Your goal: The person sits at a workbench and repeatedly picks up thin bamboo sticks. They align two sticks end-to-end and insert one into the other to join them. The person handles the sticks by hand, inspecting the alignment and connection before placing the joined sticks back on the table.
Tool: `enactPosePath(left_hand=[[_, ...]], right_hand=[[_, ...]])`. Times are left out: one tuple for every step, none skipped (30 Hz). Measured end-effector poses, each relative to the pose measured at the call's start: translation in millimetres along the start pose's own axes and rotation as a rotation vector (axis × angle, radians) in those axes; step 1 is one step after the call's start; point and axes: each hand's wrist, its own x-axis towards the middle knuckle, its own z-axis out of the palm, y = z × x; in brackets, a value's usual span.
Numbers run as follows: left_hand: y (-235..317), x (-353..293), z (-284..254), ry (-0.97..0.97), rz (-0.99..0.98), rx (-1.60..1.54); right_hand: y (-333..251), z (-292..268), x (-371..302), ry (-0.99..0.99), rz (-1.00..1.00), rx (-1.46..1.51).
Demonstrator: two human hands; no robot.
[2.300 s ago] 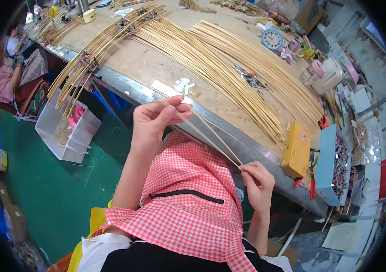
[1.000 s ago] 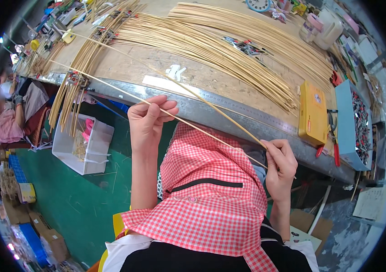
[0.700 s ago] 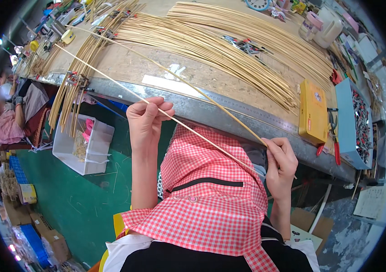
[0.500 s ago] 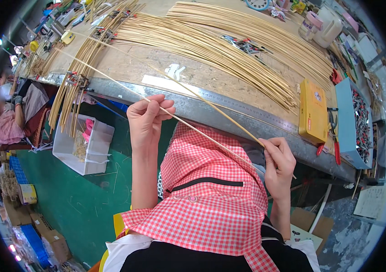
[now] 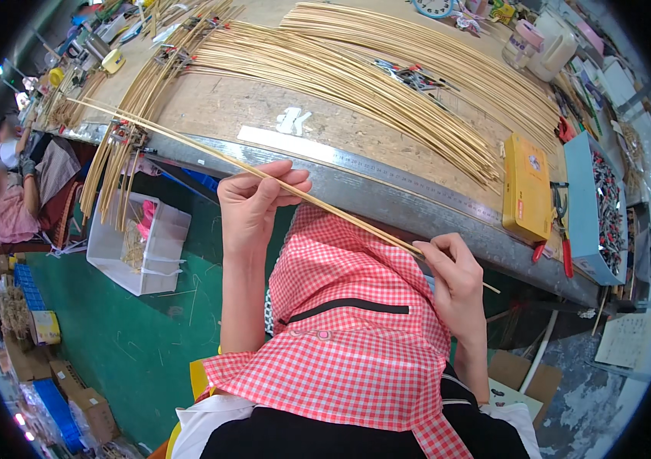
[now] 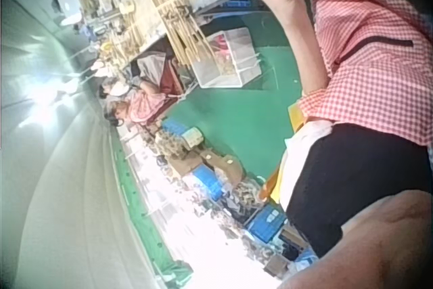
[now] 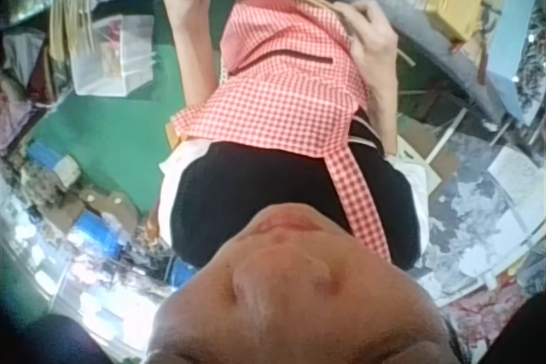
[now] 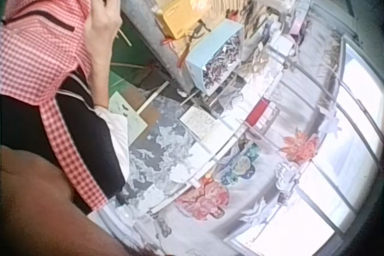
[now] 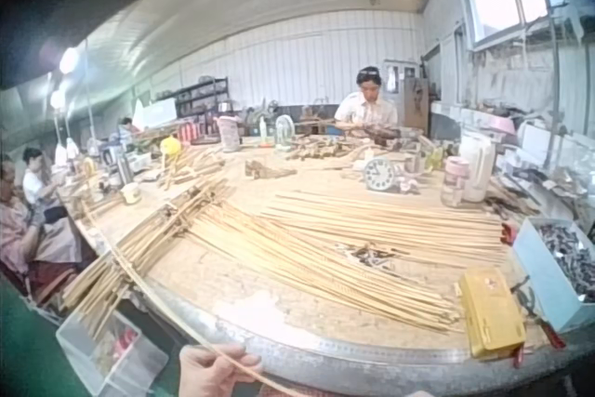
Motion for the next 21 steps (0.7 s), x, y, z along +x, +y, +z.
enactPosePath(left_hand=[[0,0,0,-0.001,0.002,-0.003],[0,-1,0,-0.003,0.004,-0.007],[-1,-1,1,-0.010,0.004,-0.015],[-2,-1,0,-0.006,-0.005,0.002],[0,-1,-3,-0.003,-0.015,0.019],[0,-2,-4,-0.002,-0.026,0.028],[1,-1,-4,0.006,-0.041,0.011],[0,-1,-5,0.011,-0.024,0.013],[-1,-1,-6,0.028,-0.020,0.029],[0,-2,-6,0.045,-0.017,0.046],[-1,-1,-6,0.050,-0.018,0.033],[-3,-2,-7,0.047,-0.011,0.035],[-3,-1,-9,0.043,-0.008,0.039],[-4,-1,-9,0.040,-0.003,0.044],[-5,-1,-7,0.038,-0.010,0.040],[-6,-1,-7,0.030,-0.015,0.042],[-6,-1,-7,0.023,-0.019,0.044],[-6,0,-7,0.019,-0.024,0.049],[-4,0,-6,0.019,-0.025,0.059],[-3,1,-4,0.018,-0.025,0.069],[-1,0,-4,0.023,-0.022,0.084]], right_hand=[[-1,0,1,-0.021,-0.001,-0.012],[-1,0,1,-0.038,-0.011,-0.011],[0,0,0,-0.053,-0.016,-0.014],[1,0,0,-0.067,-0.021,-0.017],[2,2,0,-0.079,-0.022,-0.008],[4,2,0,-0.090,-0.021,-0.005],[6,1,0,-0.098,-0.015,-0.008],[6,0,2,-0.080,-0.020,0.006],[7,1,4,-0.062,-0.028,0.020],[10,0,7,-0.045,-0.036,0.033],[16,-3,9,-0.013,-0.021,0.020],[25,-5,13,0.030,-0.020,-0.026],[35,-7,19,0.074,-0.017,-0.070],[45,-9,26,0.117,-0.015,-0.115],[54,-11,36,0.150,-0.015,-0.194],[63,-12,48,0.186,-0.016,-0.269],[75,-12,59,0.225,-0.039,-0.353],[85,-11,69,0.262,-0.062,-0.433],[93,-10,78,0.246,-0.056,-0.492],[99,-11,86,0.230,-0.051,-0.549],[102,-9,92,0.211,-0.051,-0.602]])
